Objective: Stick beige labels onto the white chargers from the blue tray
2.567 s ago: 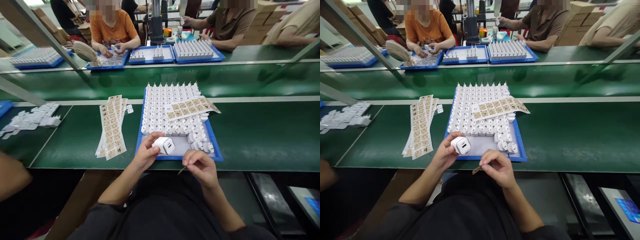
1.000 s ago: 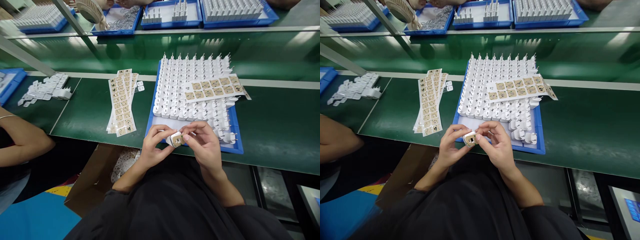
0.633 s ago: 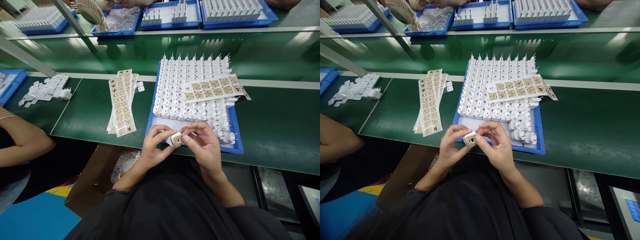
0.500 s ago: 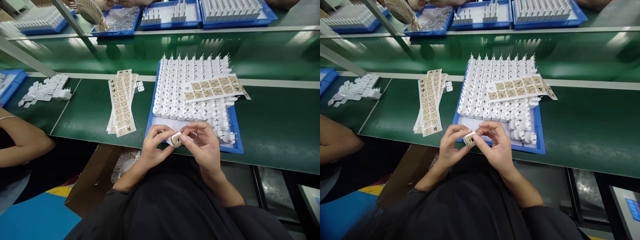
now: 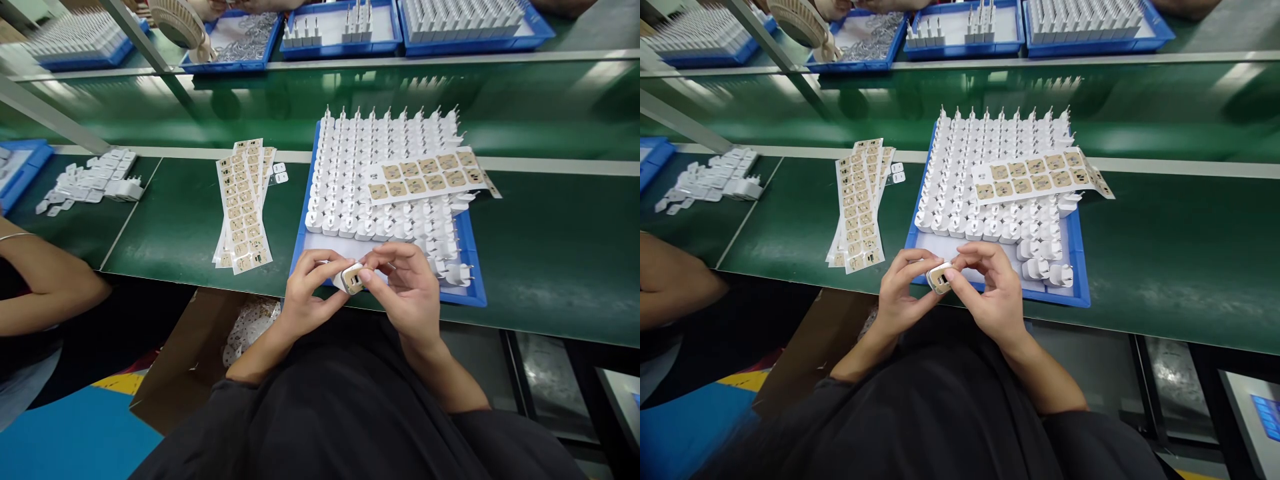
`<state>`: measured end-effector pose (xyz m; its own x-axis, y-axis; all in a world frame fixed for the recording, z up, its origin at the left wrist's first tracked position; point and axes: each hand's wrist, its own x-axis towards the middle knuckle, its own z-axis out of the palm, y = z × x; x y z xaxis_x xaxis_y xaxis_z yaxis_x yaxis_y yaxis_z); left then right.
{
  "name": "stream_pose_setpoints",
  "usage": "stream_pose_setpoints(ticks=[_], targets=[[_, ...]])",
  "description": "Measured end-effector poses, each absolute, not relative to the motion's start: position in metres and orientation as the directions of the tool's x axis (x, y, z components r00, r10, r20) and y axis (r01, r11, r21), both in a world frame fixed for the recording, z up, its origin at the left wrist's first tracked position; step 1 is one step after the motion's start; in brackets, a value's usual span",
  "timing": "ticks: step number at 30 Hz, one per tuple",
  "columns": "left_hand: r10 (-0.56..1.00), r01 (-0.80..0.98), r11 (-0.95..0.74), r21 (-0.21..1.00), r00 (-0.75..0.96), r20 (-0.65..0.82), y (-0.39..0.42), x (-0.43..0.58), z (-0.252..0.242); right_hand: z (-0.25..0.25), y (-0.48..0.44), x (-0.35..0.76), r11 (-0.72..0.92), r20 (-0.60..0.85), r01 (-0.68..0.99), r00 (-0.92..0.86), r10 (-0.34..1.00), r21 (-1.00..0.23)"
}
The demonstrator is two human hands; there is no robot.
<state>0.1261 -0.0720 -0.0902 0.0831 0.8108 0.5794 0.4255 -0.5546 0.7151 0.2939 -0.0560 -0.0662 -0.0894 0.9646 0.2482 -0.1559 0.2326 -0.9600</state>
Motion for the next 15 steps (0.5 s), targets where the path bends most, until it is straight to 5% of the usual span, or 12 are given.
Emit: stream_pose_setpoints(ticks=[8, 15], targets=[[0.824, 0.403, -0.542, 0.738, 0.079, 0.562, -0.0709, 0.1259, -0.0906, -0.0691, -0.0557, 0.2906, 0.283, 0.289, -0.111, -0.037, 0.957, -0.953], [0.887, 0.373, -0.440, 0.817, 0.040, 0.460, -0.0708, 0.1243, -0.0919, -0.0669, -0.0630, 0.2945, 0.548, 0.548, 0.011, 0.023, 0.836, -0.836]])
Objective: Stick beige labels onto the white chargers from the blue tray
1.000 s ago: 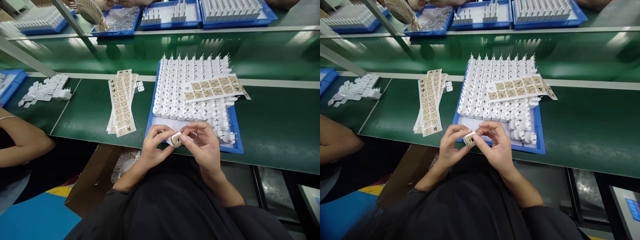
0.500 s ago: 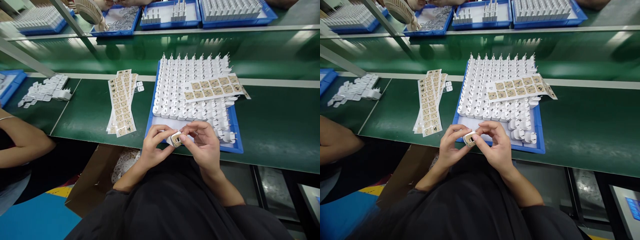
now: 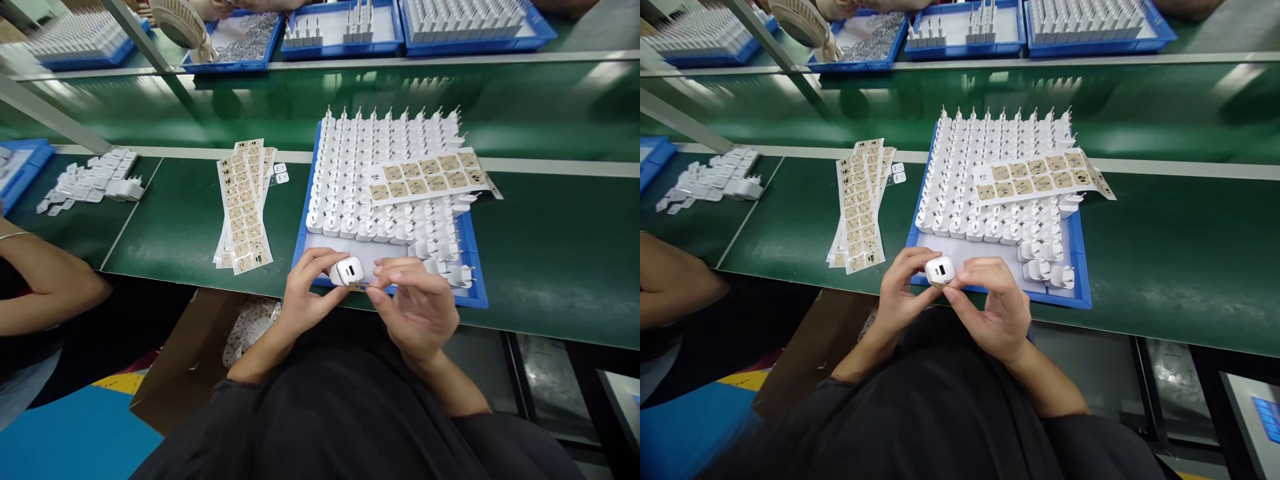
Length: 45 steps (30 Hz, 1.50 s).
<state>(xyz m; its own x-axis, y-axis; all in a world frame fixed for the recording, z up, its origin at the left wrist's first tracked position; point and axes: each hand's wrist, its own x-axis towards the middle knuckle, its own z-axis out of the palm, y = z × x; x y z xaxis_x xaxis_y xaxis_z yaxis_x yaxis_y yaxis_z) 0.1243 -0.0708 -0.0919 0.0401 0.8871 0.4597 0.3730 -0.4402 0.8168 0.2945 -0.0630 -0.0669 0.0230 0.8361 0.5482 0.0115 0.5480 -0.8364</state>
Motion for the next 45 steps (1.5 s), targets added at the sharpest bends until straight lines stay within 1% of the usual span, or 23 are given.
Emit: stream_pose_setpoints(ticks=[2, 4, 7, 9, 11, 14, 18, 26, 35, 45], targets=[[0.886, 0.369, -0.440, 0.818, 0.031, 0.462, -0.070, 0.123, -0.092, -0.065, -0.062, 0.296, 0.493, 0.492, -0.015, 0.046, 0.869, -0.870], [0.882, 0.377, -0.446, 0.812, 0.030, 0.471, -0.070, 0.122, -0.091, -0.065, -0.059, 0.297, 0.388, 0.385, -0.082, 0.041, 0.922, -0.918], [0.871, 0.396, -0.464, 0.793, 0.041, 0.490, -0.069, 0.123, -0.090, -0.068, -0.052, 0.297, 0.228, 0.241, -0.191, -0.045, 0.970, -0.955], [0.861, 0.405, -0.480, 0.778, 0.049, 0.506, -0.069, 0.123, -0.089, -0.070, -0.049, 0.297, 0.154, 0.180, -0.238, -0.092, 0.979, -0.959], [0.855, 0.409, -0.490, 0.769, 0.054, 0.516, -0.069, 0.123, -0.089, -0.071, -0.047, 0.296, 0.118, 0.152, -0.271, -0.108, 0.982, -0.955], [0.854, 0.407, -0.493, 0.769, 0.060, 0.516, -0.070, 0.123, -0.090, -0.071, -0.047, 0.295, 0.099, 0.140, -0.298, -0.120, 0.983, -0.950], [0.857, 0.406, -0.491, 0.771, 0.065, 0.511, -0.070, 0.122, -0.090, -0.070, -0.047, 0.295, 0.084, 0.125, -0.287, -0.128, 0.984, -0.954], [0.859, 0.425, -0.485, 0.764, 0.067, 0.507, -0.071, 0.123, -0.089, -0.070, -0.047, 0.295, 0.089, 0.137, -0.317, -0.134, 0.982, -0.944], [0.864, 0.383, -0.484, 0.787, 0.068, 0.499, -0.071, 0.122, -0.090, -0.070, -0.049, 0.294, 0.087, 0.139, -0.324, -0.141, 0.980, -0.942], [0.852, 0.401, -0.502, 0.767, 0.075, 0.518, -0.070, 0.123, -0.089, -0.070, -0.047, 0.293, 0.127, 0.165, -0.285, -0.114, 0.980, -0.950]])
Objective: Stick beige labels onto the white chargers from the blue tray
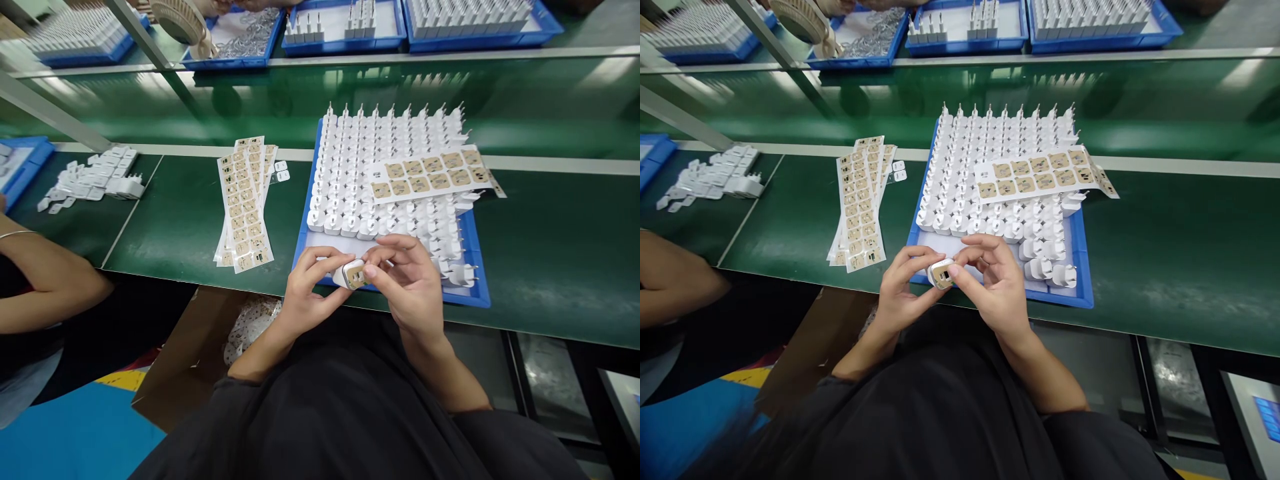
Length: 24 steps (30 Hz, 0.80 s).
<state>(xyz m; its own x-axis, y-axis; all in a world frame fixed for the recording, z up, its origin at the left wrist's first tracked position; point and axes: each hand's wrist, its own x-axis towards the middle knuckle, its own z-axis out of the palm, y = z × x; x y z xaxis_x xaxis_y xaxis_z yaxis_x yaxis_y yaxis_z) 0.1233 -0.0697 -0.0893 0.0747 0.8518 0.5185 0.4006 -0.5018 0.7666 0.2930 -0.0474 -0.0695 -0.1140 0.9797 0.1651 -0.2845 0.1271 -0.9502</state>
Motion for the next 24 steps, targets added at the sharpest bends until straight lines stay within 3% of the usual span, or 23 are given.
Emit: stream_pose_setpoints(ticks=[24], targets=[[0.842, 0.423, -0.510, 0.749, 0.068, 0.536, -0.0712, 0.1235, -0.0869, -0.0667, -0.0488, 0.2873, 0.207, 0.229, -0.202, -0.091, 0.969, -0.957]])
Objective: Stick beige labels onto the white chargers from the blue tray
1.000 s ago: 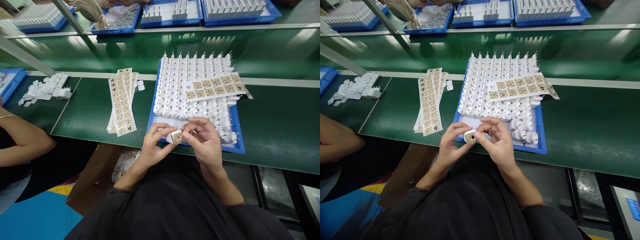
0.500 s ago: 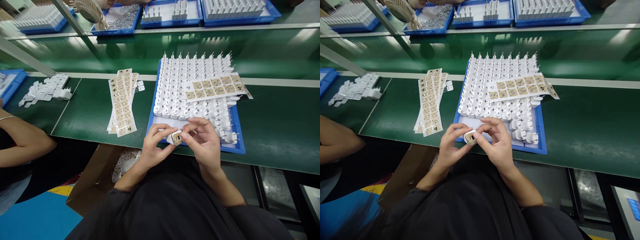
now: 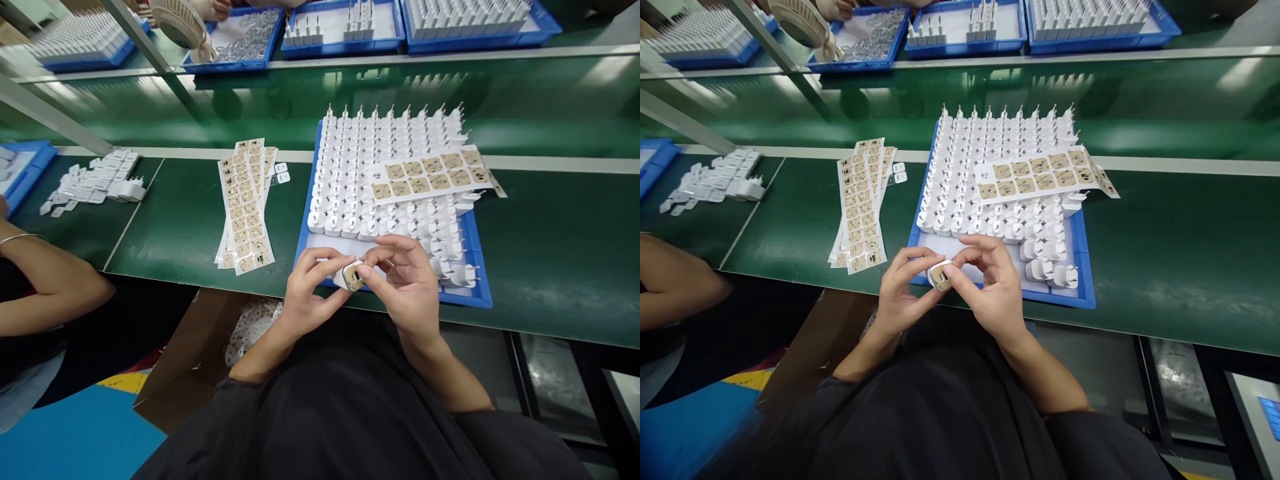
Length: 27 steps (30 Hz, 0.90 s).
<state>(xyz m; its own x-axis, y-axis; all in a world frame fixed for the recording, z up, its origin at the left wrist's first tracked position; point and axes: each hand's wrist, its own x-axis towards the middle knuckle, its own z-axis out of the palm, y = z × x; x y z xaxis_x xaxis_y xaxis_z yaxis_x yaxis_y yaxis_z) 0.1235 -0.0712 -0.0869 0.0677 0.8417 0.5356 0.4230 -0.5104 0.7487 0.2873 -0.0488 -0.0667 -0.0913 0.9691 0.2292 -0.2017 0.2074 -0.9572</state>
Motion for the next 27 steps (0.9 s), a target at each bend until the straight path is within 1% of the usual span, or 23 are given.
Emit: stream_pose_setpoints(ticks=[3, 5, 8, 10, 12, 14, 15, 17, 19, 22, 27], targets=[[0.845, 0.410, -0.508, 0.757, 0.070, 0.529, -0.070, 0.122, -0.088, -0.067, -0.050, 0.286, 0.252, 0.263, -0.133, -0.074, 0.962, -0.958], [0.843, 0.405, -0.513, 0.757, 0.071, 0.534, -0.069, 0.121, -0.089, -0.069, -0.052, 0.285, 0.317, 0.317, -0.018, -0.042, 0.947, -0.948], [0.826, 0.402, -0.536, 0.743, 0.065, 0.560, -0.067, 0.120, -0.092, -0.072, -0.054, 0.283, 0.420, 0.427, 0.173, 0.002, 0.904, -0.891], [0.812, 0.378, -0.555, 0.741, 0.053, 0.582, -0.067, 0.121, -0.095, -0.073, -0.053, 0.283, 0.425, 0.438, 0.205, 0.020, 0.899, -0.882], [0.802, 0.345, -0.568, 0.747, 0.029, 0.597, -0.066, 0.122, -0.098, -0.075, -0.050, 0.283, 0.346, 0.349, 0.124, 0.003, 0.937, -0.930], [0.800, 0.316, -0.564, 0.763, -0.018, 0.599, -0.066, 0.123, -0.101, -0.078, -0.045, 0.283, 0.233, 0.234, -0.012, -0.088, 0.968, -0.972], [0.800, 0.306, -0.557, 0.772, -0.048, 0.597, -0.066, 0.123, -0.103, -0.080, -0.044, 0.284, 0.190, 0.199, -0.076, -0.144, 0.969, -0.979], [0.802, 0.287, -0.543, 0.789, -0.103, 0.589, -0.065, 0.124, -0.106, -0.083, -0.042, 0.285, 0.141, 0.180, -0.174, -0.231, 0.956, -0.975], [0.802, 0.271, -0.540, 0.797, -0.121, 0.585, -0.064, 0.124, -0.109, -0.085, -0.042, 0.285, 0.112, 0.180, -0.250, -0.271, 0.945, -0.962], [0.787, 0.275, -0.561, 0.781, -0.116, 0.606, -0.061, 0.125, -0.113, -0.085, -0.046, 0.282, 0.069, 0.156, -0.279, -0.300, 0.941, -0.958], [0.728, 0.365, -0.605, 0.708, -0.109, 0.677, -0.058, 0.130, -0.118, -0.082, -0.051, 0.273, 0.107, 0.148, -0.182, -0.224, 0.963, -0.977]])
